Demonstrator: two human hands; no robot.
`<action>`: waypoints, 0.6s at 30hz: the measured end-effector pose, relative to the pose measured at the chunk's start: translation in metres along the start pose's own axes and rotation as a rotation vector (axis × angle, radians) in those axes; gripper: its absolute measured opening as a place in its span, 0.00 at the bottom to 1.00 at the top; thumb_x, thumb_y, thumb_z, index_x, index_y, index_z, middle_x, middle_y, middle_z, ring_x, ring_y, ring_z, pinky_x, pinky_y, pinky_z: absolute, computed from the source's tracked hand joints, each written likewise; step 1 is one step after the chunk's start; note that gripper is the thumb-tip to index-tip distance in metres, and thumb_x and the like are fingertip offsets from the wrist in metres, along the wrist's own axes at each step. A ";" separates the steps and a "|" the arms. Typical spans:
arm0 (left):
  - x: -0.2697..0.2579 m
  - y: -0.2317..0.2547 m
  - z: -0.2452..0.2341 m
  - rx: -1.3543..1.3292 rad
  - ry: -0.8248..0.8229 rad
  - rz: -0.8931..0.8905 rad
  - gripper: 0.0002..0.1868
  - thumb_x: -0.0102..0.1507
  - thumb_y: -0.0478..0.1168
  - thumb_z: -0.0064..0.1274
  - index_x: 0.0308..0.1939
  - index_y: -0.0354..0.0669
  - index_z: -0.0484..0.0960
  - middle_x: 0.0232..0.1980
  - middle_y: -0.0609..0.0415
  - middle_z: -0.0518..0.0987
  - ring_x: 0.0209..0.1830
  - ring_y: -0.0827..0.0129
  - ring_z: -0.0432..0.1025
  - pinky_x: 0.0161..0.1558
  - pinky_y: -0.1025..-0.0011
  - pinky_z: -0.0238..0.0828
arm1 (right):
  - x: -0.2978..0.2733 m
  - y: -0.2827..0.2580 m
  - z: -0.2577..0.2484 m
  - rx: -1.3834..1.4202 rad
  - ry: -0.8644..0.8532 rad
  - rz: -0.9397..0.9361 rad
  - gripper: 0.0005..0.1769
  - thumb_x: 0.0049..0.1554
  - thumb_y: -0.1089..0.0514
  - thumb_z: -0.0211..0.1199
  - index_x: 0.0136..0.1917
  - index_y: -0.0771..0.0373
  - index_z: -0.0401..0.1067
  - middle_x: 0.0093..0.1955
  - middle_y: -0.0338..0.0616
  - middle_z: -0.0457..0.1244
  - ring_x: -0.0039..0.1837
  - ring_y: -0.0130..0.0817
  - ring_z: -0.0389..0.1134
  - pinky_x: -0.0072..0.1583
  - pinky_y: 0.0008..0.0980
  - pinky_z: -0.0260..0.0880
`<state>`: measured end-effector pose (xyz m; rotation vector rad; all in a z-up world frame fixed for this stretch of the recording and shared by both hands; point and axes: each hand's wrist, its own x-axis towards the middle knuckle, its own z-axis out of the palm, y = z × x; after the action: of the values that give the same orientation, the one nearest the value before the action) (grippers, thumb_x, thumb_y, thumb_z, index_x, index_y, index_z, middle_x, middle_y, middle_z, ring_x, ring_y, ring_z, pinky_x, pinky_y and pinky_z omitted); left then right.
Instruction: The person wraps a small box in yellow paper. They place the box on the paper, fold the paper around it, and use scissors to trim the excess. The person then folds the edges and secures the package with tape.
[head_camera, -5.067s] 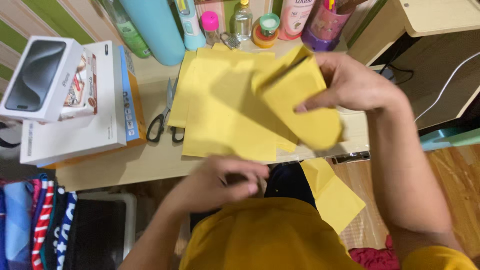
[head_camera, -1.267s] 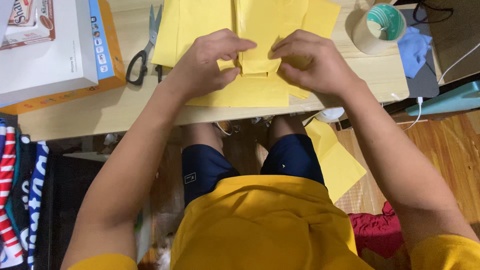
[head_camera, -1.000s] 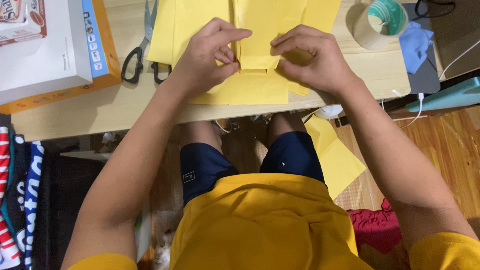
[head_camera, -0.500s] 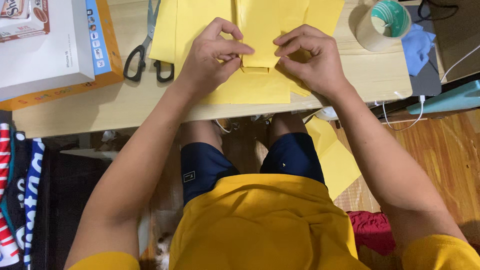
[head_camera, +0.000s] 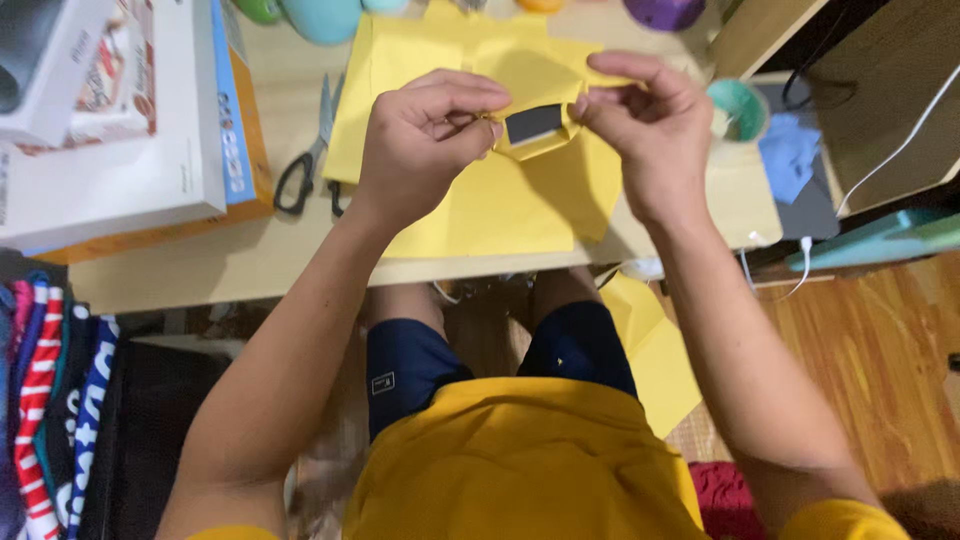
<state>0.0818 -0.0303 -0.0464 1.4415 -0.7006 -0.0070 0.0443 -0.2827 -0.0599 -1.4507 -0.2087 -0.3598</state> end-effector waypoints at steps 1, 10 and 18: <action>0.004 0.004 -0.001 -0.058 0.005 -0.015 0.10 0.63 0.25 0.57 0.48 0.28 0.85 0.53 0.51 0.81 0.40 0.78 0.76 0.42 0.79 0.75 | 0.002 -0.005 0.002 0.017 0.018 0.016 0.18 0.59 0.75 0.65 0.62 0.70 0.75 0.50 0.45 0.71 0.52 0.29 0.74 0.61 0.30 0.77; 0.029 0.005 0.001 -0.188 0.186 -0.078 0.13 0.65 0.23 0.56 0.54 0.27 0.81 0.43 0.49 0.82 0.39 0.78 0.75 0.43 0.80 0.72 | 0.019 -0.011 0.021 0.132 -0.012 0.233 0.15 0.57 0.73 0.64 0.58 0.72 0.76 0.46 0.46 0.71 0.45 0.29 0.71 0.51 0.27 0.73; 0.030 0.016 -0.005 0.364 -0.108 0.179 0.42 0.57 0.24 0.63 0.73 0.43 0.61 0.61 0.55 0.81 0.43 0.70 0.73 0.49 0.73 0.76 | 0.036 -0.001 0.003 0.256 0.032 0.315 0.13 0.56 0.73 0.63 0.55 0.72 0.76 0.47 0.48 0.70 0.47 0.29 0.72 0.50 0.26 0.72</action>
<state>0.1014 -0.0349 -0.0188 1.7289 -0.9537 0.1914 0.0775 -0.2838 -0.0460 -1.1998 0.0021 -0.0946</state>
